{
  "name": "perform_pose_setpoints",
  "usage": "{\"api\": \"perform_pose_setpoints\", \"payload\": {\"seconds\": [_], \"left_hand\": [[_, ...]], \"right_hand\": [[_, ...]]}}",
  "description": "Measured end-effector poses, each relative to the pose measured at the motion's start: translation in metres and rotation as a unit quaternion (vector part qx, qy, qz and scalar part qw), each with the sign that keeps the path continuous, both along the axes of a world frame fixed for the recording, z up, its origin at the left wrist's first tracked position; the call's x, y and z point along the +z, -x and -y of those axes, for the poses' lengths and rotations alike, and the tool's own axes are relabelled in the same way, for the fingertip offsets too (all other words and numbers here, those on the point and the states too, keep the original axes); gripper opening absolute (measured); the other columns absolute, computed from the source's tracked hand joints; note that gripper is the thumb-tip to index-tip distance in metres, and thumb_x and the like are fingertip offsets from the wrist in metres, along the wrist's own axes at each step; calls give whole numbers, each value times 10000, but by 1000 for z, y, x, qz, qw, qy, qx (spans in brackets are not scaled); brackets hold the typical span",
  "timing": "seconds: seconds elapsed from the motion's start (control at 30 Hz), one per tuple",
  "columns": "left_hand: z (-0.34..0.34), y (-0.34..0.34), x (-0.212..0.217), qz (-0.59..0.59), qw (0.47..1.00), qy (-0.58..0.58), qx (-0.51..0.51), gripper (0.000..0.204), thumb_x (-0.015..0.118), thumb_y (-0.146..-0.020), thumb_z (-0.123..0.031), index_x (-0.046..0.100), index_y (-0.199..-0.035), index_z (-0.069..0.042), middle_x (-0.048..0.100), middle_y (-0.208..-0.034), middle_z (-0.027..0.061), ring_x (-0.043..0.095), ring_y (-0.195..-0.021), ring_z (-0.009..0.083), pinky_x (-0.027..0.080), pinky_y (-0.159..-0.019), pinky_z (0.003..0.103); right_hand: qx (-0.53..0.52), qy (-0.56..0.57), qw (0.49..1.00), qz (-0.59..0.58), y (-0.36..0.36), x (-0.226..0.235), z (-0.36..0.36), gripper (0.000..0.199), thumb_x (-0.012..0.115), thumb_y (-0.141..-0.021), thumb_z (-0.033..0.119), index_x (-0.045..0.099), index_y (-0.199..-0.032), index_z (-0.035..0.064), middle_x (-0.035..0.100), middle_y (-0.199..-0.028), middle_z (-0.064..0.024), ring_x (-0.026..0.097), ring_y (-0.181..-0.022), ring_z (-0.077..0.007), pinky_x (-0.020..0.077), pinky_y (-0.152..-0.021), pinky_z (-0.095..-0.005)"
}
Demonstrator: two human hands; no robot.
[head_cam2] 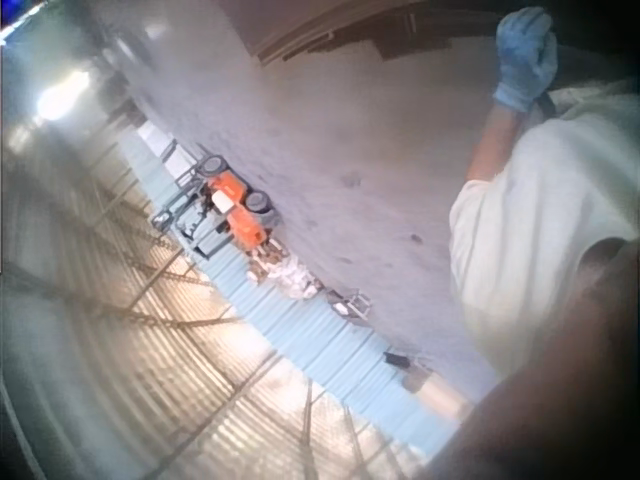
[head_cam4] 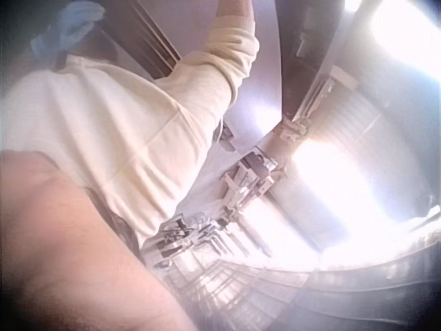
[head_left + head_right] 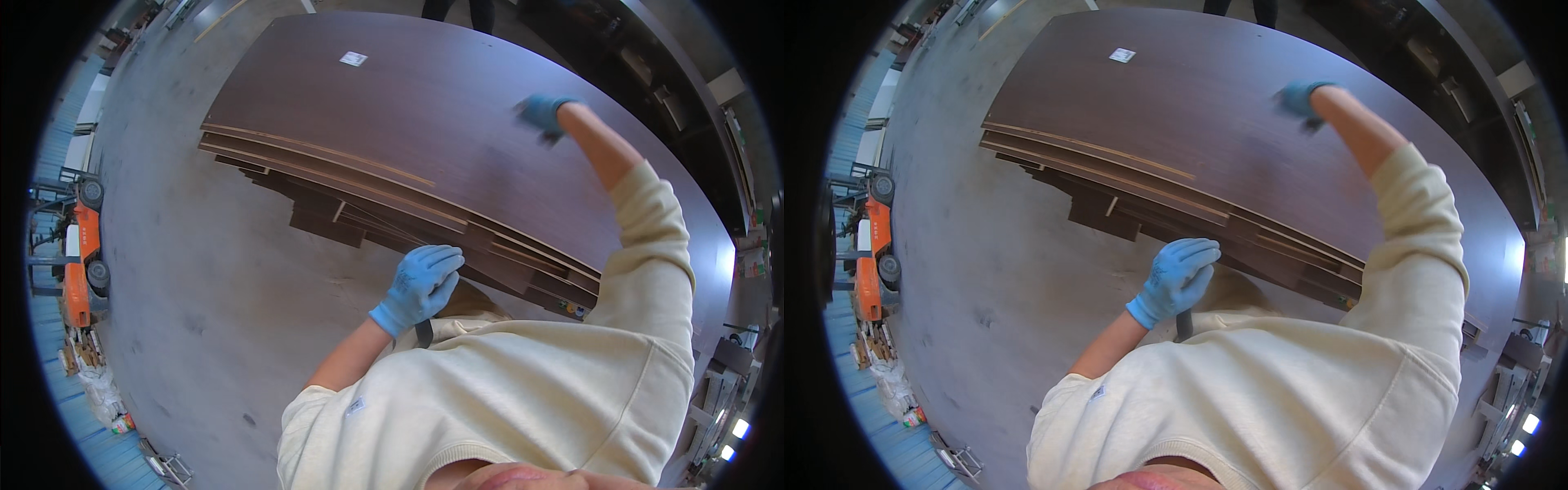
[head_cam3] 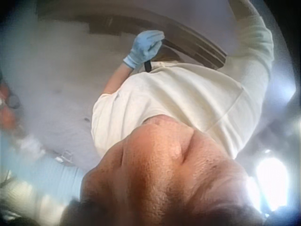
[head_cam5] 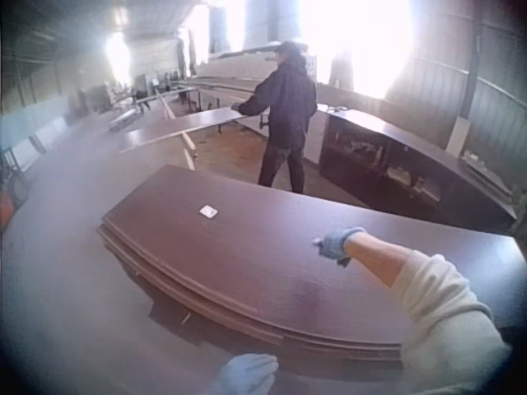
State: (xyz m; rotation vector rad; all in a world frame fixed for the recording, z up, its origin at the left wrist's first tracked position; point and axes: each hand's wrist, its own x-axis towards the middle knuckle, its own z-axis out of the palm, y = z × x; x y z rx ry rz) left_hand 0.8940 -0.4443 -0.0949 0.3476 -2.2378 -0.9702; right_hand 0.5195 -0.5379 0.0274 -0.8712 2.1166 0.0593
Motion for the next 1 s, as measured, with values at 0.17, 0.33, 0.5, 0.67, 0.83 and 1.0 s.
{"api": "perform_pose_setpoints", "payload": {"seconds": [0.17,0.33,0.5,0.67,0.83,1.0], "left_hand": [[73,-62,1,-5,993,-98,72,276,702,-898,19,755,-1167,-20,773,-1191,171,743,-1069,366,591,-945,429],[126,-100,-16,-19,983,-170,70,240,707,-917,-18,758,-1151,-6,775,-1183,171,738,-1070,349,584,-951,423],[200,-175,-26,-21,989,-137,47,201,713,-912,-26,756,-1108,-4,776,-1137,176,741,-1030,364,591,-936,427],[275,-253,-24,-29,979,-187,68,210,710,-911,-12,752,-1116,6,775,-1138,184,741,-1030,376,591,-921,428],[335,-318,-32,-16,978,-151,142,233,703,-908,15,753,-1135,2,780,-1126,185,750,-1015,376,596,-904,434],[352,-359,-49,-42,938,-274,208,175,674,-971,23,741,-1132,38,788,-1107,194,766,-1024,320,592,-921,376]], "right_hand": [[76,17,984,-160,-26,0,96,487,480,-1130,321,525,-1599,193,651,-1473,-110,742,-1131,-274,651,-910,-444],[380,-79,921,-28,-89,-32,175,494,487,-1116,461,656,-1472,163,674,-1449,-96,735,-1168,-244,582,-1036,-486],[59,-1,983,-173,-90,-11,266,504,510,-1120,416,609,-1513,115,646,-1474,-100,745,-1122,-241,599,-991,-414],[368,-149,918,-20,-270,-19,331,440,567,-1065,477,805,-1199,131,746,-1313,-100,653,-1209,-219,447,-1147,-431],[225,32,965,-132,-345,16,486,324,611,-1062,327,790,-1223,111,802,-1216,-81,793,-1031,-284,567,-989,-406],[226,83,956,-167,-357,-24,563,484,437,-1130,383,644,-1471,111,679,-1456,-143,781,-1046,-282,581,-1015,-405]]}}
